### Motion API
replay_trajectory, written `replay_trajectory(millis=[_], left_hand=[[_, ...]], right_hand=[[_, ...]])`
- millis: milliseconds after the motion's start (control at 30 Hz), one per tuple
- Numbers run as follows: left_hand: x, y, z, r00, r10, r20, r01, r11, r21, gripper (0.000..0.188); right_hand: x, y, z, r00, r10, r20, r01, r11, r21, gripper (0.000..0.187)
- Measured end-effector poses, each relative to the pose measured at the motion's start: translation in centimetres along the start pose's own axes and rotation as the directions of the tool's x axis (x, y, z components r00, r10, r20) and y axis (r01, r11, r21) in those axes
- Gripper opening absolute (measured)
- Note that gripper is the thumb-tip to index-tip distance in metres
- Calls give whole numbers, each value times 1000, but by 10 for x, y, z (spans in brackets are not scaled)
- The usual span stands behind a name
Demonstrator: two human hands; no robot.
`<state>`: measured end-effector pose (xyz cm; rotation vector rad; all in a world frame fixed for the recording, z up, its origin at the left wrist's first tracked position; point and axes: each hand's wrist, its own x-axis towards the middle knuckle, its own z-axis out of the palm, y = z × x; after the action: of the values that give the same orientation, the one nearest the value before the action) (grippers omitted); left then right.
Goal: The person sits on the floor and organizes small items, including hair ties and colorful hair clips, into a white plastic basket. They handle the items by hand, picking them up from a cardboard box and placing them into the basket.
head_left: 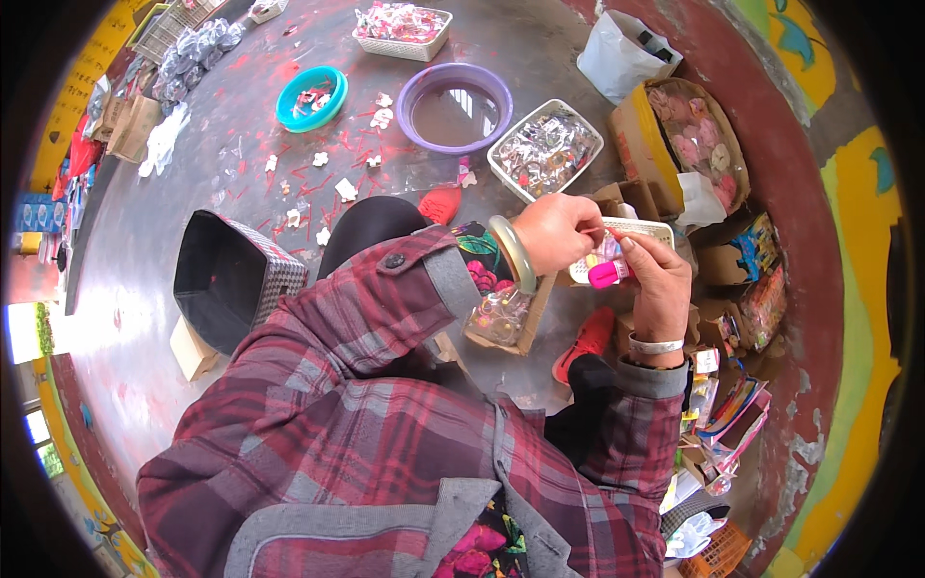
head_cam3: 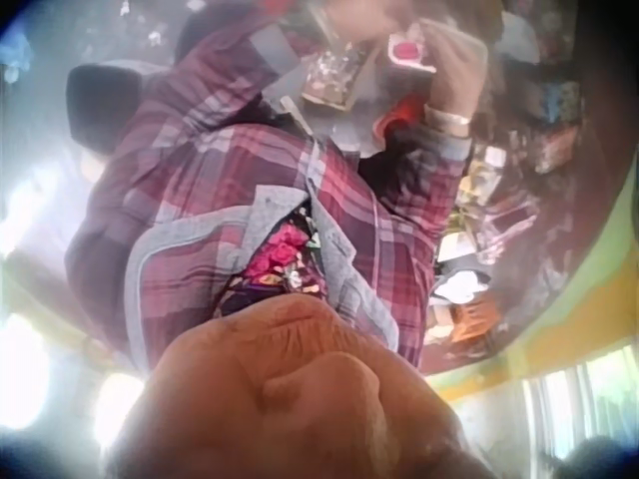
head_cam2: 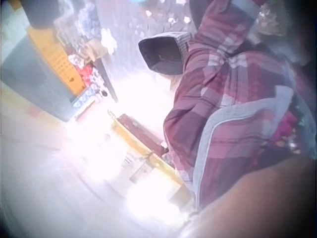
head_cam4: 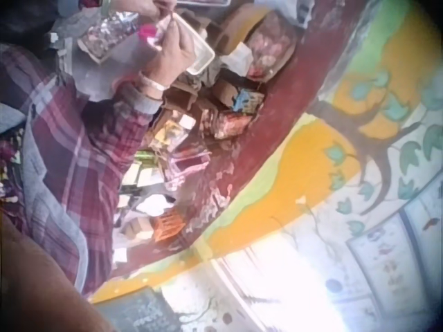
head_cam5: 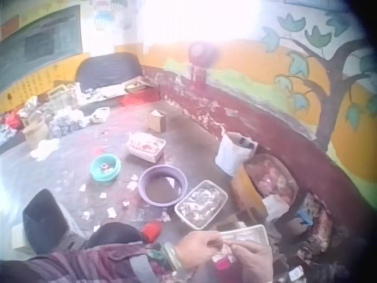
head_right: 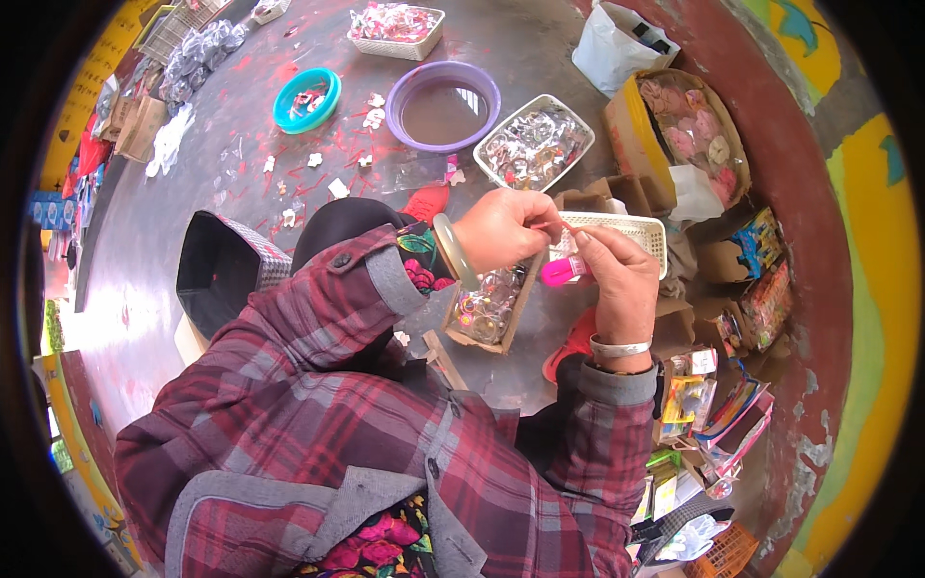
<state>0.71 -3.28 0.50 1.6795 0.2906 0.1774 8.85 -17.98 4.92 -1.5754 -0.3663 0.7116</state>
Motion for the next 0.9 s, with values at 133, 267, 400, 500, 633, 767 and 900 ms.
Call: replay_trajectory(millis=[133,267,400,500,633,767,900], left_hand=[[4,-9,-5,993,-114,4,114,980,-161,14],[7,-14,-4,986,-169,-4,163,957,-241,13],[3,-4,-1,983,-168,-71,163,984,-74,10],[3,-4,4,990,-50,-130,61,995,81,12],[-2,-1,5,987,55,-154,-30,987,161,13],[-3,-1,7,984,94,-150,-57,971,234,15],[-4,-1,9,987,114,-114,-79,958,275,16]], right_hand=[[4,-3,-11,1000,4,17,-6,992,125,18],[-3,-9,-9,985,-86,149,102,990,-102,21],[-1,6,16,789,-533,305,613,648,-452,29],[-5,12,24,819,-493,295,552,533,-641,27],[-7,12,29,860,-443,253,481,541,-689,22],[-3,20,23,817,-472,331,551,470,-690,17],[-3,21,26,847,-410,338,520,504,-690,9]])
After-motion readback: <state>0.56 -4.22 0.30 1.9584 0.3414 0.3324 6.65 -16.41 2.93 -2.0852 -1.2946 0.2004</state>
